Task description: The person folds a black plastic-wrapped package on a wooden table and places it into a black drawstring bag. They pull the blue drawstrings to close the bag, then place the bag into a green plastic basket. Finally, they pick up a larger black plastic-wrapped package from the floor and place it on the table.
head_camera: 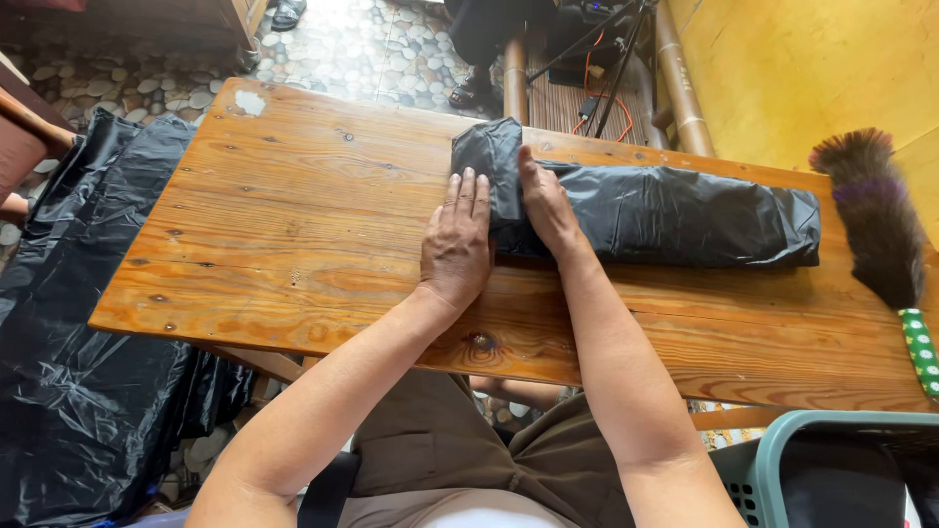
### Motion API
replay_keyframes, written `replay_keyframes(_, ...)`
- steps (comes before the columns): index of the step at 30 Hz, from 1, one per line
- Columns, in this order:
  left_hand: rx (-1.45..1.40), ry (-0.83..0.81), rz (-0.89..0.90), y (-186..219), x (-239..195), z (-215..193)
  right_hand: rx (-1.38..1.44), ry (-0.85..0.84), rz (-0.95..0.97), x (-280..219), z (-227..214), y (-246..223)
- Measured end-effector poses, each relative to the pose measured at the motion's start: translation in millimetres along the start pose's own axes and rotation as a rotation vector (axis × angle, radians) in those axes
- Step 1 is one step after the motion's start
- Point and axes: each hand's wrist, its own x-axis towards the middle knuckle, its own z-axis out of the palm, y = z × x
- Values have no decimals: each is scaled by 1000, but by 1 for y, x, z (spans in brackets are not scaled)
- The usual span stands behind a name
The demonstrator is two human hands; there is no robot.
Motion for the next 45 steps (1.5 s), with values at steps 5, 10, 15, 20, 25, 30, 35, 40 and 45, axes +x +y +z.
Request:
replay_keyframes(5, -164, -43, 37, -12, -2, -6, 71, 72, -74, 36, 15, 53)
replay_keyframes(10, -244, -136, 55, -13, -3, -6, 140, 132, -101, 48, 19, 71)
replay_keyframes(15, -87, -230, 130, -14, -2, 4, 62, 104, -371, 30, 10, 60)
replay_keyframes(20, -59, -274, 148, -16, 2, 1, -433, 210, -469, 28, 25, 56)
replay_keyframes(25, -166, -433, 79, -21, 31, -9, -661, 221, -383, 33, 31, 70)
replay_keyframes(30, -309, -364, 26, -23, 69, 30, -709, 206, -367, 46, 37, 86)
replay_keyframes(35, -180, -458, 31, -14, 67, 38, -539, 132, -309, 36, 18, 71)
replay_keyframes(40, -115, -514, 53, -13, 70, 44, -475, 243, -313, 20, -30, 45)
replay_keyframes(45, -38, -601, 56, -17, 87, 64, -900, 114, -198, 14, -78, 79)
